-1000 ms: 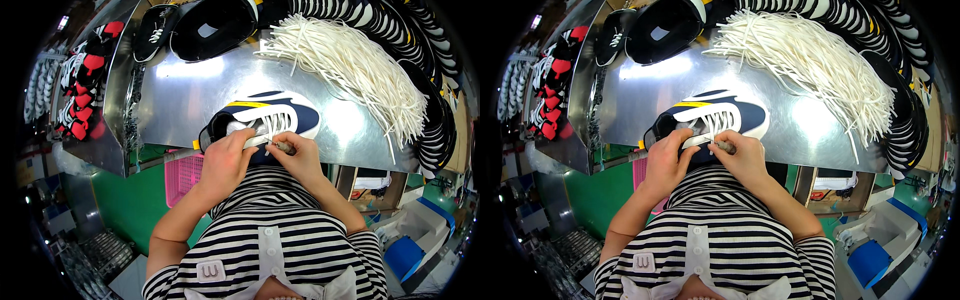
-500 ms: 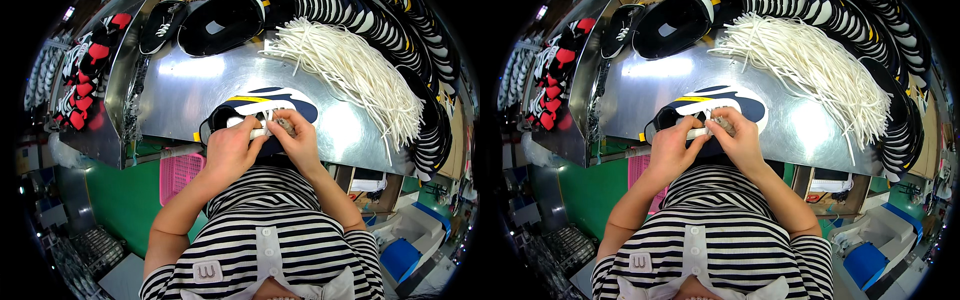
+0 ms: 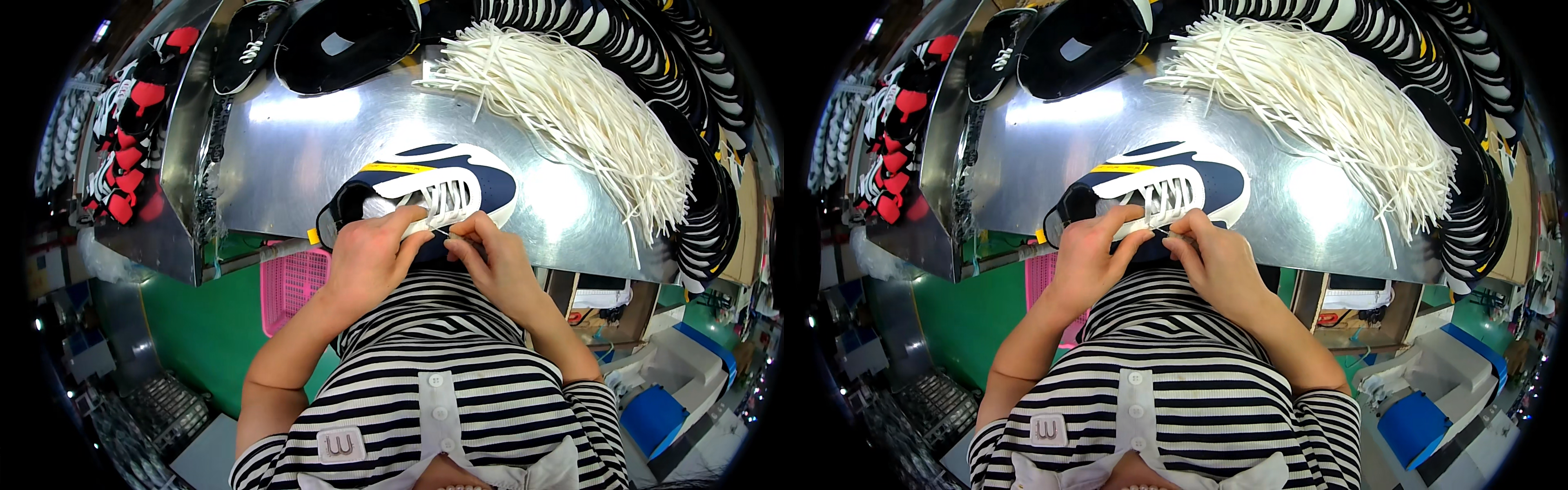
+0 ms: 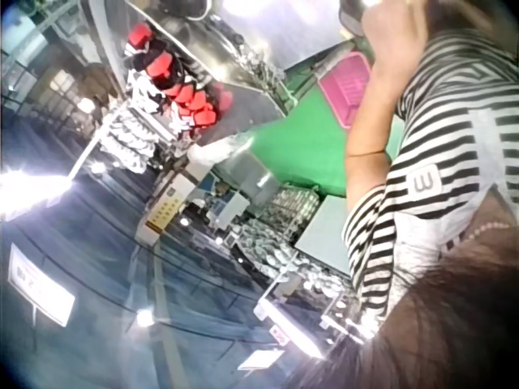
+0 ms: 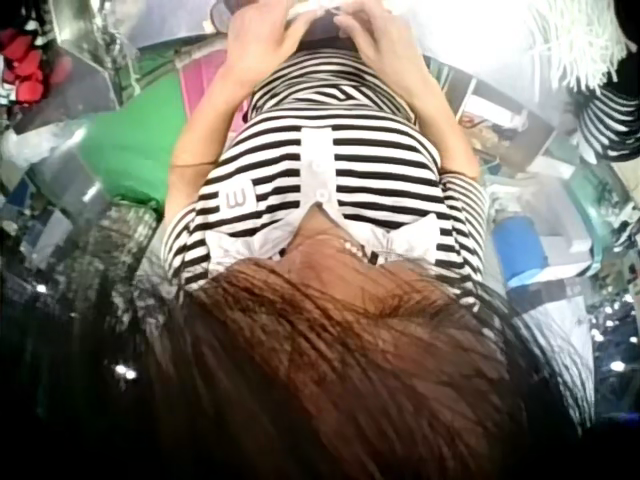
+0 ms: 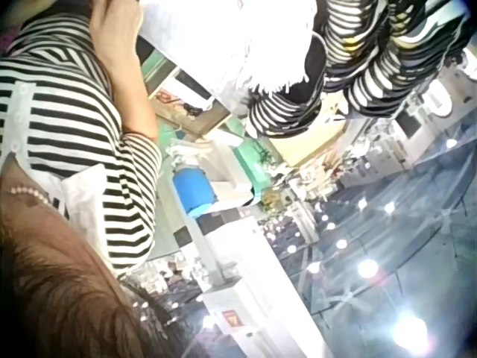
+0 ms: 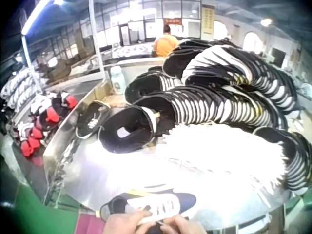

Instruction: The person laces a blue and yellow shoe by hand, threading white laces through the eyelets and pulling them tight.

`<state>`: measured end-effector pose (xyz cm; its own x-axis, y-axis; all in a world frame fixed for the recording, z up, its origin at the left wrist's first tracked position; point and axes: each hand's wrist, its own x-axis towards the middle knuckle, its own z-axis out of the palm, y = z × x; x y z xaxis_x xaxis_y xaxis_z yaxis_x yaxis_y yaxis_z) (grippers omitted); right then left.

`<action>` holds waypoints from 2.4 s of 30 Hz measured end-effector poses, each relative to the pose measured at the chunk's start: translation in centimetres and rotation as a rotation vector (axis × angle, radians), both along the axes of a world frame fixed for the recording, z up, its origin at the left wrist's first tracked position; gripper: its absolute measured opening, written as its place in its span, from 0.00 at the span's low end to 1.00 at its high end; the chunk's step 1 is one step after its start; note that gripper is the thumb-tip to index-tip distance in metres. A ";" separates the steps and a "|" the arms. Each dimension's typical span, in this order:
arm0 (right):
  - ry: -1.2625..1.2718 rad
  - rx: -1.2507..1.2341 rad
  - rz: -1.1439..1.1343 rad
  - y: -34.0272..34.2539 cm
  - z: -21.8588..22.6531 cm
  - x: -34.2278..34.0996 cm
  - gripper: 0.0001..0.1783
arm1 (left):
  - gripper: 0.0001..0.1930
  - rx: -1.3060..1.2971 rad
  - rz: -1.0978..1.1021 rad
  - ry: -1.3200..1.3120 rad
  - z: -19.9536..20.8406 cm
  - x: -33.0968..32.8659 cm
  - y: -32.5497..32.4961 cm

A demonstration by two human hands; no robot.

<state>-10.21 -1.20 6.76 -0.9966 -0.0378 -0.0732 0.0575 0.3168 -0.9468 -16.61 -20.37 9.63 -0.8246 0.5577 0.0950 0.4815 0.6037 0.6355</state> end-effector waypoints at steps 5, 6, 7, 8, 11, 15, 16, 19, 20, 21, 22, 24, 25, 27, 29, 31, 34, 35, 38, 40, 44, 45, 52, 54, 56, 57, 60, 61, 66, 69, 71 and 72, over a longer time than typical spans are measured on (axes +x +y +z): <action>-0.019 0.157 0.040 -0.6 0.9 -0.9 0.09 | 0.11 -0.007 -0.106 0.140 -0.3 0.3 0.0; -0.019 0.195 0.047 -1.0 0.8 -1.2 0.09 | 0.12 -0.008 -0.108 0.168 -0.5 0.3 -0.1; -0.012 0.211 0.028 -1.6 0.4 -1.5 0.09 | 0.12 -0.003 -0.116 0.194 -0.9 0.1 -0.3; 0.072 0.191 -0.003 -2.3 -0.3 -1.6 0.09 | 0.12 0.002 -0.124 0.220 -1.3 -0.1 -0.5; 0.063 0.128 0.016 -2.2 -0.5 -1.5 0.09 | 0.12 0.030 -0.053 0.149 -1.2 0.1 -0.9; 0.062 0.137 0.050 -0.8 0.6 -1.4 0.10 | 0.13 0.034 0.014 0.032 -0.9 0.1 -0.9; 0.079 0.165 0.054 -0.7 0.6 -1.3 0.10 | 0.13 0.016 0.026 -0.004 -0.7 0.1 -0.8; 0.098 0.153 0.028 -0.6 0.6 -1.1 0.10 | 0.11 0.045 0.080 -0.020 -0.7 0.2 -0.4; 0.098 0.152 0.019 -0.6 0.6 -1.0 0.10 | 0.11 0.054 0.089 -0.024 -0.6 0.2 -0.3; 0.074 0.154 0.014 -0.5 0.9 -0.9 0.09 | 0.11 0.027 0.102 -0.044 -0.6 0.2 -0.2; 0.066 0.147 0.016 -0.5 0.9 -1.0 0.09 | 0.11 0.032 0.095 -0.031 -0.6 0.2 -0.2; 0.050 0.132 0.020 -0.5 0.8 -1.0 0.09 | 0.12 0.041 0.082 -0.005 -0.4 0.2 -0.1; 0.063 0.132 0.018 -0.5 0.8 -1.1 0.09 | 0.12 0.051 0.076 -0.009 -0.3 0.2 -0.1; 0.091 0.131 0.015 -0.6 0.7 -1.1 0.09 | 0.12 0.072 0.066 -0.016 -0.1 0.1 -0.1; 0.093 0.138 0.016 -0.6 0.5 -1.0 0.09 | 0.12 0.025 0.089 -0.067 0.0 0.2 -0.1; 0.089 0.131 0.014 -0.6 0.5 -0.8 0.09 | 0.12 0.003 0.103 -0.084 0.1 0.3 -0.1; 0.081 0.112 0.010 -0.5 0.8 -0.5 0.10 | 0.11 0.005 0.107 -0.073 0.2 0.3 0.0; 0.081 0.115 0.012 -0.5 0.8 -0.3 0.10 | 0.11 0.006 0.108 -0.078 0.4 0.3 0.1; 0.080 0.098 0.015 -0.5 0.7 -0.4 0.10 | 0.11 0.014 0.093 -0.074 0.3 0.2 0.0; 0.061 0.088 0.027 -0.5 0.7 -0.7 0.09 | 0.11 0.018 0.054 -0.038 -0.1 0.3 -0.1; -0.073 -0.024 0.031 -1.0 0.9 -1.2 0.09 | 0.13 0.000 -0.090 0.101 -0.3 0.9 -0.1; -0.121 -0.080 0.021 -1.4 0.9 -1.5 0.09 | 0.13 -0.009 -0.133 0.140 -0.2 1.0 -0.1; -0.272 0.106 0.236 1.5 3.3 -1.6 0.10 | 0.13 0.045 -0.154 0.062 -0.4 1.5 -0.7; -0.431 0.169 0.217 3.4 5.4 -1.8 0.09 | 0.13 0.033 -0.117 -0.033 -0.3 1.2 -1.4; -0.156 -0.002 0.031 3.2 3.7 -2.1 0.09 | 0.12 0.070 -0.122 -0.186 -0.2 0.7 -1.4; 0.024 -0.069 -0.052 1.9 2.2 -3.2 0.09 | 0.11 0.131 -0.136 -0.206 -0.4 0.7 -1.2; 0.151 0.161 -0.134 0.3 -1.5 -4.6 0.11 | 0.11 0.034 -0.276 -0.350 0.4 0.1 -1.6; 0.215 0.185 -0.129 -0.4 -1.6 -4.5 0.12 | 0.14 -0.106 -0.307 -0.369 1.1 -0.2 -1.8; 0.187 0.011 -0.189 0.0 -2.3 -4.6 0.13 | 0.17 -0.146 -0.272 -0.140 1.8 -0.3 -3.0; 0.101 -0.181 -0.148 0.3 -2.1 -4.6 0.10 | 0.09 -0.017 0.012 -0.193 1.5 0.1 -2.6; 0.093 -0.144 -0.078 0.1 -1.3 -4.6 0.11 | 0.09 0.027 0.098 -0.124 0.8 0.2 -1.5; 0.088 -0.125 -0.044 0.1 -0.9 -4.8 0.11 | 0.09 0.049 0.140 -0.090 0.4 0.1 -1.1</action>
<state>-14.99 -1.12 5.84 -0.9998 0.0024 0.0175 -0.0167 0.1947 -0.9807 -16.48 -21.48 10.05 -0.9002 0.4335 0.0413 0.3347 0.6280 0.7026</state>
